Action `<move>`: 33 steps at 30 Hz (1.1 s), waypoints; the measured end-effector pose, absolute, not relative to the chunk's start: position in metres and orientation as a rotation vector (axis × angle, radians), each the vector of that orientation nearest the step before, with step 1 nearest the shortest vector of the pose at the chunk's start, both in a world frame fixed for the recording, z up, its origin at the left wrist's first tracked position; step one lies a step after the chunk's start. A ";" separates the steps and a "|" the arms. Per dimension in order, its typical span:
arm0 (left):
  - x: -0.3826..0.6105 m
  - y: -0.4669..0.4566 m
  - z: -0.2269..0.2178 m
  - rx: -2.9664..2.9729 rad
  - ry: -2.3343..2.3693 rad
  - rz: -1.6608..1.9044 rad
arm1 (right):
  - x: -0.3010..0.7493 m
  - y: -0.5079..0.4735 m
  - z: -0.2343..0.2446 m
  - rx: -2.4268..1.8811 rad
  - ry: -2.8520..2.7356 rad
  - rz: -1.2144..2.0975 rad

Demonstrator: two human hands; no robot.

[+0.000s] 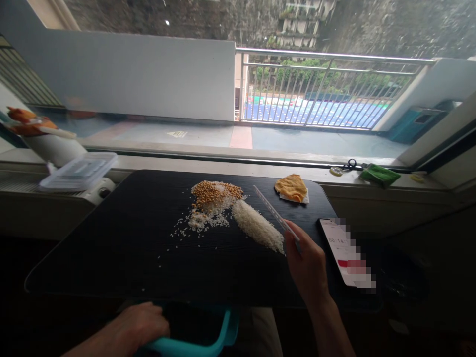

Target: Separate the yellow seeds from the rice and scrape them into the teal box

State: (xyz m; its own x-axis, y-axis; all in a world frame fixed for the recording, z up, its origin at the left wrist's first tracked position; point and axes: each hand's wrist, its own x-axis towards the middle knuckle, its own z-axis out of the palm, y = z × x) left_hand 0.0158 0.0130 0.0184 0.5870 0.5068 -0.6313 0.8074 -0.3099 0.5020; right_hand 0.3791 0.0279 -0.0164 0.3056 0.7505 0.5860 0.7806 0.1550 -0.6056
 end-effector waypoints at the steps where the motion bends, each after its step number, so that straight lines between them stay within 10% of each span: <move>1: 0.020 0.014 0.023 1.979 1.062 -0.466 | 0.379 0.025 -0.013 -1.594 -1.411 -0.049; 33: 0.016 0.011 0.017 1.971 1.119 -0.376 | 0.339 0.032 -0.029 -1.640 -1.281 0.139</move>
